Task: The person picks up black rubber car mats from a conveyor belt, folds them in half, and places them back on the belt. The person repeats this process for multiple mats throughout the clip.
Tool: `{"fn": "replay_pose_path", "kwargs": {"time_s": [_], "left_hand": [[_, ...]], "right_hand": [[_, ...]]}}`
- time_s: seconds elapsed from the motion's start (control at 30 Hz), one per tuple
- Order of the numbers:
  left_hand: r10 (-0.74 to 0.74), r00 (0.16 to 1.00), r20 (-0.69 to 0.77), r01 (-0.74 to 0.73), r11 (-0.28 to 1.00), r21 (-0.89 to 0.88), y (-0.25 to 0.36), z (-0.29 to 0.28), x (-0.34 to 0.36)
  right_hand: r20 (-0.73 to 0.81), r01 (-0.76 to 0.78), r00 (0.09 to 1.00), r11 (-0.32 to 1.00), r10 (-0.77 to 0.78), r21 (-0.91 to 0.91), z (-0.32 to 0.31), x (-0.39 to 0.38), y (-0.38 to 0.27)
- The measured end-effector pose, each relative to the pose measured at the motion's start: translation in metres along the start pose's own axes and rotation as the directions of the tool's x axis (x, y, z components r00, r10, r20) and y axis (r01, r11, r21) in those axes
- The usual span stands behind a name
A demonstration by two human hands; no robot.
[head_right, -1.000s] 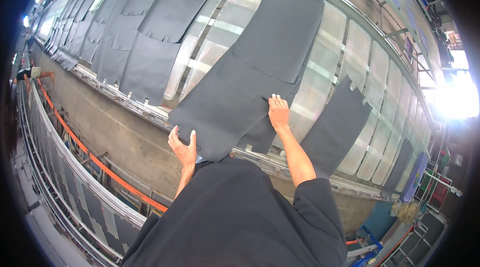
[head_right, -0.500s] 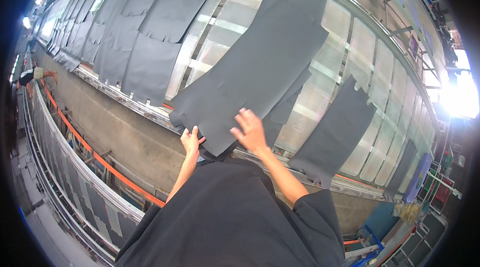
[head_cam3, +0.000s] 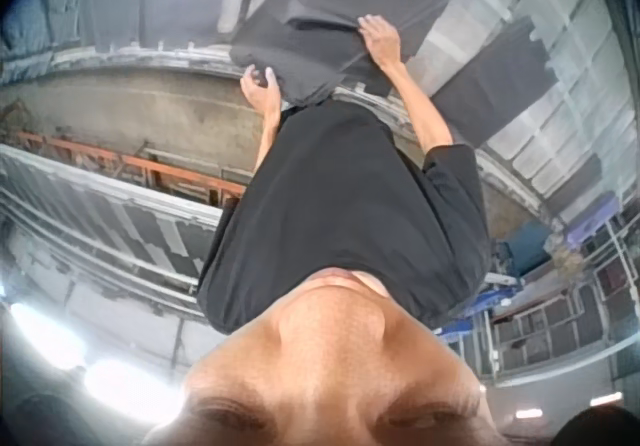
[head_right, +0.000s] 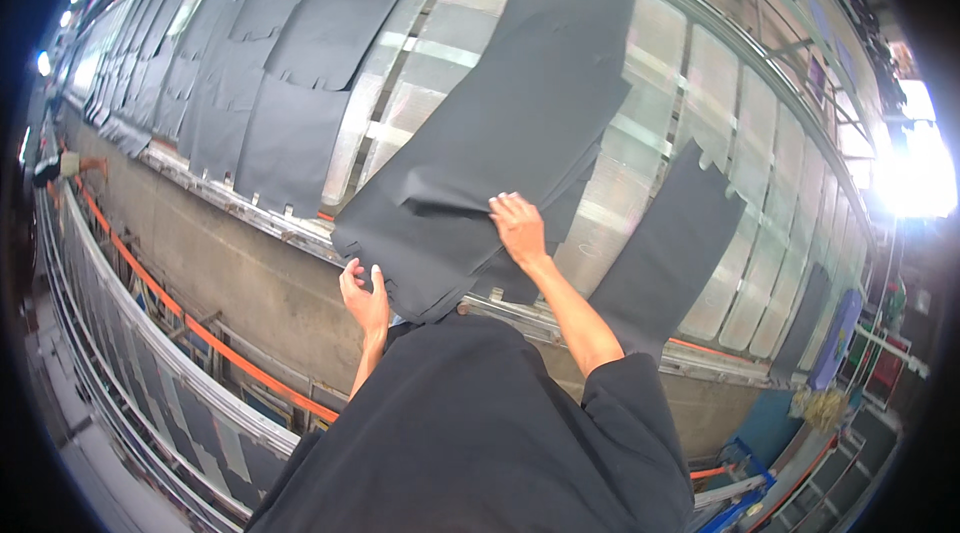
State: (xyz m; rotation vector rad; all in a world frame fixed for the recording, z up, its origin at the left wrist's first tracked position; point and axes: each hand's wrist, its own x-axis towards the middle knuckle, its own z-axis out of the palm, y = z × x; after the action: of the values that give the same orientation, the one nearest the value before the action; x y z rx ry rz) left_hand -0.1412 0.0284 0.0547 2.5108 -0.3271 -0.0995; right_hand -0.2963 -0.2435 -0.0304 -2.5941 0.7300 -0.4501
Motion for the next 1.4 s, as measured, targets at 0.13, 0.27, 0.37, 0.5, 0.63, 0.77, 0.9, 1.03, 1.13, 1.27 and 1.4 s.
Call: {"fn": "replay_pose_path", "kwargs": {"time_s": [0.13, 0.27, 0.37, 0.5, 0.63, 0.77, 0.9, 1.03, 1.13, 1.27, 1.4], "left_hand": [[-0.348, 0.757, 0.554, 0.626, 0.631, -0.458, 0.001, 0.008, 0.010], [-0.401, 0.707, 0.582, 0.686, 0.589, -0.428, 0.036, 0.000, 0.031], [-0.257, 0.875, 0.410, 0.445, 0.760, -0.473, -0.044, 0.033, 0.032], [-0.529, 0.689, 0.495, 0.717, 0.597, -0.361, -0.033, 0.026, 0.023], [-0.534, 0.674, 0.511, 0.738, 0.502, -0.451, -0.032, 0.027, 0.004], [-0.487, 0.732, 0.475, 0.675, 0.609, -0.416, -0.034, 0.029, 0.011], [-0.400, 0.888, 0.225, 0.432, 0.894, -0.116, -0.009, 0.001, 0.015], [0.045, 0.999, -0.027, -0.046, 0.999, -0.026, -0.015, -0.004, 0.047], [0.265, 0.964, 0.039, -0.262, 0.964, -0.052, -0.025, 0.013, 0.108], [0.363, 0.877, 0.314, -0.386, 0.923, 0.011, -0.022, 0.059, 0.176], [0.331, 0.808, 0.488, -0.408, 0.911, 0.056, -0.041, 0.084, 0.194]], "right_hand": [[0.026, 0.078, 0.996, 0.953, -0.090, 0.292, -0.024, -0.003, -0.086], [0.231, 0.008, 0.967, 0.922, -0.105, 0.386, -0.012, -0.036, -0.121], [0.395, -0.074, 0.917, 0.946, -0.060, 0.315, -0.012, -0.043, -0.116], [0.396, -0.198, 0.905, 0.978, 0.155, 0.070, -0.005, -0.054, -0.065], [0.334, -0.139, 0.934, 0.990, 0.126, 0.015, -0.013, -0.044, -0.033], [0.367, -0.091, 0.927, 0.996, 0.083, 0.006, -0.013, -0.039, -0.041], [0.286, -0.134, 0.950, 0.991, 0.126, 0.011, -0.023, -0.036, -0.058], [0.175, -0.484, 0.875, 0.837, 0.452, 0.254, -0.039, -0.050, -0.072], [0.310, -0.742, 0.671, 0.607, 0.674, 0.285, -0.028, -0.064, -0.075], [0.568, -0.885, 0.284, -0.015, 0.773, 0.465, 0.020, -0.094, -0.076], [0.538, -0.819, 0.155, -0.197, 0.829, 0.539, 0.024, -0.075, -0.103]]}}
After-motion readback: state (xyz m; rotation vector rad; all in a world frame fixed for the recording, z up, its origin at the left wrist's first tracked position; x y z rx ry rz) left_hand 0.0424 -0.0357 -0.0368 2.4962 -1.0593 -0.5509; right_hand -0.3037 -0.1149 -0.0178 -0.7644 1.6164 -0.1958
